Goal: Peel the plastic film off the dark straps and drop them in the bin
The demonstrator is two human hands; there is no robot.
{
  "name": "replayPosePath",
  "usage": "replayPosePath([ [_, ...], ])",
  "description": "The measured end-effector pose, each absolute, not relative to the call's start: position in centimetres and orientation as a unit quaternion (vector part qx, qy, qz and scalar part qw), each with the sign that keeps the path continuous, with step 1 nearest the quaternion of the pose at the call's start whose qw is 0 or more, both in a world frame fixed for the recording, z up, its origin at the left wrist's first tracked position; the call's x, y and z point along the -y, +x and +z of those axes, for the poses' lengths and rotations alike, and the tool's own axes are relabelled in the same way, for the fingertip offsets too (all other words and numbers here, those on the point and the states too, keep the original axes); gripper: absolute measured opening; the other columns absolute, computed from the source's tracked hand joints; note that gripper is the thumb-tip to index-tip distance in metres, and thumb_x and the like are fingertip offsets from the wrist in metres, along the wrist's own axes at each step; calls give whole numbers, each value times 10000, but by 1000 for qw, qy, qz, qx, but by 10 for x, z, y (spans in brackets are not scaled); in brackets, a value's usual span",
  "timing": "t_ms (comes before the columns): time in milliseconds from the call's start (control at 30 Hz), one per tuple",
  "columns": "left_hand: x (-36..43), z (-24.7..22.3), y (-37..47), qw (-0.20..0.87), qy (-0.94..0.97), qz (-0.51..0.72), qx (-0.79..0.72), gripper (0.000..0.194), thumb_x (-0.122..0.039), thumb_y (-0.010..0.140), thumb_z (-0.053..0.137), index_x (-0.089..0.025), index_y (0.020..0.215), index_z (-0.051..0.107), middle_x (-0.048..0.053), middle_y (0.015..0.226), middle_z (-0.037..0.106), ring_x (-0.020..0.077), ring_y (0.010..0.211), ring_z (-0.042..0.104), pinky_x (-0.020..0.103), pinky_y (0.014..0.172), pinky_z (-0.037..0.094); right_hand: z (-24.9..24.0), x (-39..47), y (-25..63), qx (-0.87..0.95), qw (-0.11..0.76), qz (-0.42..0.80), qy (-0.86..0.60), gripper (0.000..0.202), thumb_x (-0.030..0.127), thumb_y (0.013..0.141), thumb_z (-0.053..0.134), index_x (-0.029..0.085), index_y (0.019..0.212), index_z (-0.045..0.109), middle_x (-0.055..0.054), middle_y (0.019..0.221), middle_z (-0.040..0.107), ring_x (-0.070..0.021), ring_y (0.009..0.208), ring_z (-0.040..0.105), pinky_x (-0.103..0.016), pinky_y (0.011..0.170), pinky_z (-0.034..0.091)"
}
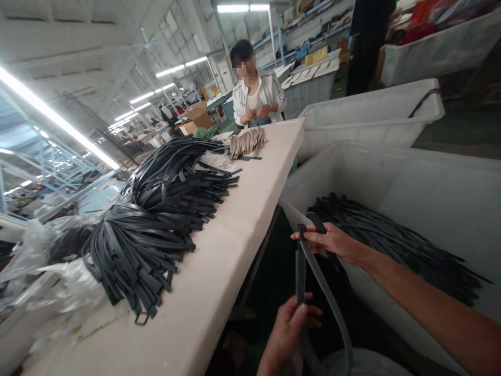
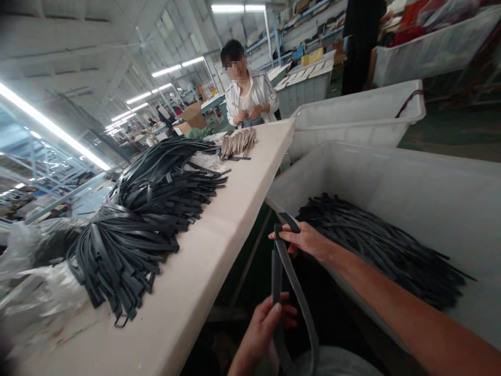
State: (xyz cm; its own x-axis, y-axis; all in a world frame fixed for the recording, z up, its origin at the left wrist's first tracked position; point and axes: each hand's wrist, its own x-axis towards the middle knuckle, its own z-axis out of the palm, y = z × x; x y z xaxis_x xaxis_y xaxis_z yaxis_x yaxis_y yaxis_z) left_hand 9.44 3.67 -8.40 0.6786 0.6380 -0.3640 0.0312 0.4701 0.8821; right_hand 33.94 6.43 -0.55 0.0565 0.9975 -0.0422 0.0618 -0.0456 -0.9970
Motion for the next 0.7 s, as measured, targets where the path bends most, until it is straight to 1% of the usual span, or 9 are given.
replayPosePath([
  [67, -47, -64, 94, 760, 490, 247, -348, 575, -564, 828, 641, -137, 1213, 655, 155, 1095, 722, 248, 948, 678, 331, 863, 483, 2, -58, 327, 496, 493, 472, -536, 402, 502, 881, 617, 170, 1071, 745, -69, 923, 729, -174, 734, 640, -251, 589, 515],
  [133, -57, -42, 99, 747, 508, 289, -317, 580, -543, 814, 668, -167, 1253, 643, 132, 1163, 703, 276, 1079, 624, 344, 946, 450, 8, -50, 311, 506, 497, 459, -535, 388, 496, 887, 612, 177, 1062, 747, -51, 893, 729, -165, 705, 624, -261, 598, 503],
  [200, -62, -26, 108, 735, 524, 304, -305, 554, -522, 788, 703, -185, 1225, 666, 100, 1088, 722, 263, 1021, 623, 320, 887, 464, 13, -43, 296, 514, 489, 449, -543, 396, 505, 900, 587, 177, 1058, 743, -31, 805, 719, -157, 655, 607, -265, 586, 491],
  [267, -60, -21, 116, 722, 529, 294, -335, 471, -521, 789, 698, -172, 1104, 723, 80, 907, 732, 217, 826, 620, 283, 735, 462, 16, -35, 288, 523, 480, 432, -556, 401, 508, 914, 556, 176, 1044, 741, -17, 732, 702, -157, 625, 606, -268, 577, 491],
  [333, -51, -26, 119, 705, 540, 281, -363, 414, -525, 821, 656, -151, 970, 753, 74, 793, 710, 183, 714, 577, 268, 666, 429, 18, -27, 288, 541, 476, 399, -567, 371, 478, 915, 554, 180, 1030, 745, -30, 791, 723, -177, 682, 637, -273, 603, 511],
  [400, -37, -35, 117, 684, 575, 265, -363, 393, -510, 857, 611, -148, 892, 759, 73, 777, 696, 179, 716, 564, 269, 678, 422, 21, -17, 295, 549, 477, 361, -584, 337, 445, 911, 563, 191, 1028, 752, -44, 897, 746, -199, 761, 660, -276, 627, 523],
  [467, -23, -45, 111, 651, 629, 237, -352, 349, -458, 887, 580, -161, 889, 761, 61, 808, 694, 183, 761, 573, 272, 720, 431, 24, -7, 305, 545, 480, 325, -606, 322, 444, 908, 573, 210, 1026, 760, -43, 941, 756, -210, 786, 666, -277, 628, 522],
  [600, -12, -54, 105, 580, 708, 216, -341, 220, -324, 882, 584, -191, 927, 753, 45, 878, 712, 190, 841, 617, 296, 803, 465, 36, 10, 321, 516, 488, 290, -642, 340, 521, 877, 602, 239, 946, 779, -25, 897, 767, -188, 680, 639, -281, 615, 511],
  [700, -19, -55, 109, 550, 724, 252, -331, 186, -293, 861, 611, -213, 972, 737, 63, 1016, 721, 214, 965, 635, 334, 902, 479, 49, 15, 331, 485, 499, 239, -678, 349, 523, 867, 604, 227, 916, 784, -15, 759, 738, -155, 596, 586, -264, 584, 471],
])
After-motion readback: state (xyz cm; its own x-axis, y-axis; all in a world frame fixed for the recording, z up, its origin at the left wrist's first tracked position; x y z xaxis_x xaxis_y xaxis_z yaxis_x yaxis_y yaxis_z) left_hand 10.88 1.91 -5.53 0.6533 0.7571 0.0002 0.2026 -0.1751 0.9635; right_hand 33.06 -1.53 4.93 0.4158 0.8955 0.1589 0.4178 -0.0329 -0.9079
